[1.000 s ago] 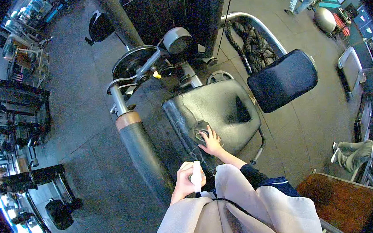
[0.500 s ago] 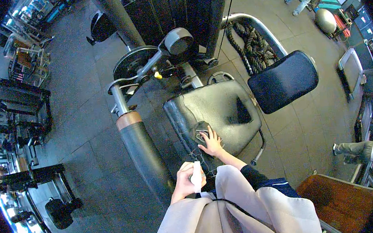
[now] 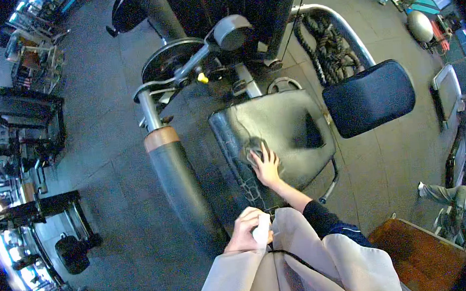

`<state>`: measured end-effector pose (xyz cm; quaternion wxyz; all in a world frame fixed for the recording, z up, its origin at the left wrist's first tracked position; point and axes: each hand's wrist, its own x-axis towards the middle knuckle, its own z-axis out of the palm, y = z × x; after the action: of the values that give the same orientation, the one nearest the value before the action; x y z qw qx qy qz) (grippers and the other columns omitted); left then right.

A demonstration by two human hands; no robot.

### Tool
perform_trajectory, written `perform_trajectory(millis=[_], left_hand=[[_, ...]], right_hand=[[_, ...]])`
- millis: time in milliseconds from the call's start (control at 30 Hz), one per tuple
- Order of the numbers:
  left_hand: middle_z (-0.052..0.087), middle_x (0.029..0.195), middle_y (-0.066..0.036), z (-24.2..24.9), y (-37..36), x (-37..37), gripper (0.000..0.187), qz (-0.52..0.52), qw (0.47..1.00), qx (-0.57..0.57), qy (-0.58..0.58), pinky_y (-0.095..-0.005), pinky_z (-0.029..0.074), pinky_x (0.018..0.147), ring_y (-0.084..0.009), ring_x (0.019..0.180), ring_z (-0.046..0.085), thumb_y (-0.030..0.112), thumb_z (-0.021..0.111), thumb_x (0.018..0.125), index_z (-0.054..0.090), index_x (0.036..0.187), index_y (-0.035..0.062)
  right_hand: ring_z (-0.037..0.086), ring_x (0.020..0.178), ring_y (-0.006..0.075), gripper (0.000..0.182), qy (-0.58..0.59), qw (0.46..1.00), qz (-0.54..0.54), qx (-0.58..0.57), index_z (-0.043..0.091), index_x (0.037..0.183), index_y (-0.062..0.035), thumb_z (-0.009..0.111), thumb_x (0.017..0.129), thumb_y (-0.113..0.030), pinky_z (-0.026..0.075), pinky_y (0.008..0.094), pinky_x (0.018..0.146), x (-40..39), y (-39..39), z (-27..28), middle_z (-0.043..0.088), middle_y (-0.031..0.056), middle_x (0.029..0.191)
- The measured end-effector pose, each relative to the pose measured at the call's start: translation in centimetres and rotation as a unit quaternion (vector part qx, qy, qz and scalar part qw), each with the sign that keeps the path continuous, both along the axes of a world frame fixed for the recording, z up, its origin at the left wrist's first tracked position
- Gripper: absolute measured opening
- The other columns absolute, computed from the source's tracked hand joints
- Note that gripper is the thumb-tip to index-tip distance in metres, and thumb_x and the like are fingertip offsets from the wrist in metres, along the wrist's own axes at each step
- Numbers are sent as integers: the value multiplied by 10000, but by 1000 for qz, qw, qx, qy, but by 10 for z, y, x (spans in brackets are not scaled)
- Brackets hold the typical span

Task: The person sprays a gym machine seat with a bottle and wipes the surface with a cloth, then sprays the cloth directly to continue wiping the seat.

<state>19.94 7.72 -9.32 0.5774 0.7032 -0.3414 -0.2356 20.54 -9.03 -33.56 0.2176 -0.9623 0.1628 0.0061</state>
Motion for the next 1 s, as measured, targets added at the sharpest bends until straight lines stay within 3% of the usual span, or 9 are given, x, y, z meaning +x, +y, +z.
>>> perform_trajectory(millis=[100, 300, 433, 533, 667, 767, 833, 900, 1000], left_hand=[[624, 847, -109, -15, 0, -13, 323, -8, 999, -8, 32, -367, 472, 719, -277, 829, 573, 106, 766, 552, 639, 834, 10], [628, 879, -129, -27, 4, -29, 263, -1, 999, 25, 45, -380, 480, 728, -303, 856, 580, 73, 740, 535, 624, 757, -4], [634, 892, -131, -23, 7, -30, 260, 0, 999, 26, 39, -380, 483, 733, -304, 860, 584, 54, 729, 529, 638, 765, -4], [643, 896, -111, -21, 7, -26, 264, -21, 999, 10, 44, -375, 478, 759, -297, 863, 588, 82, 734, 544, 646, 784, 16], [644, 913, -107, -31, 5, -32, 291, -32, 999, -9, 37, -373, 480, 766, -295, 878, 588, 116, 749, 546, 647, 805, 34], [644, 917, -107, -32, 4, -36, 315, -27, 999, -16, 40, -371, 485, 757, -294, 875, 589, 127, 754, 535, 649, 819, 40], [647, 904, -101, -34, 6, -42, 290, -12, 999, -25, 43, -370, 485, 752, -291, 863, 591, 131, 742, 550, 650, 811, 45], [649, 899, -97, -36, 14, -43, 274, -6, 999, -30, 45, -368, 483, 754, -289, 860, 593, 136, 736, 563, 651, 808, 48], [634, 942, -72, -46, 30, -50, 425, -6, 998, 1, 64, -387, 473, 797, -291, 912, 572, 163, 750, 493, 674, 898, 60]], right_hand=[[242, 1306, 449, 628, -37, 998, 42, -2, 395, 1380, -333, 654, 811, -275, 243, 652, 991, 69, -9, -7, 129, 145, 1527], [242, 1309, 461, 607, 53, 996, -32, 59, 319, 1390, -422, 597, 853, -364, 295, 716, 938, 186, -27, -9, 106, 114, 1532], [293, 1302, 416, 523, -58, 998, 3, 10, 419, 1339, -343, 601, 849, -322, 293, 690, 947, 144, -11, -16, 168, 113, 1519], [274, 1341, 365, 485, -85, 990, 116, 8, 498, 1256, -295, 640, 797, -238, 255, 664, 981, 55, 5, 1, 211, 99, 1520], [304, 1330, 320, 438, -40, 974, 222, 31, 603, 1129, -288, 677, 704, -217, 251, 626, 1004, -85, 27, 17, 307, 44, 1486], [272, 1349, 316, 431, -41, 959, 276, -45, 647, 1045, -279, 716, 622, -230, 253, 622, 995, -147, 34, -4, 305, 35, 1489], [245, 1361, 324, 385, 41, 964, 261, -6, 625, 1080, -295, 641, 707, -204, 253, 653, 981, -131, 37, -3, 268, 14, 1505], [180, 1384, 356, 466, 14, 970, 241, 10, 599, 1148, -309, 652, 707, -171, 259, 685, 950, -84, 40, 6, 225, 24, 1521], [170, 1396, 364, 505, -45, 975, 218, -19, 566, 1191, -264, 673, 706, -172, 240, 701, 963, 18, 48, 7, 211, 55, 1524]])
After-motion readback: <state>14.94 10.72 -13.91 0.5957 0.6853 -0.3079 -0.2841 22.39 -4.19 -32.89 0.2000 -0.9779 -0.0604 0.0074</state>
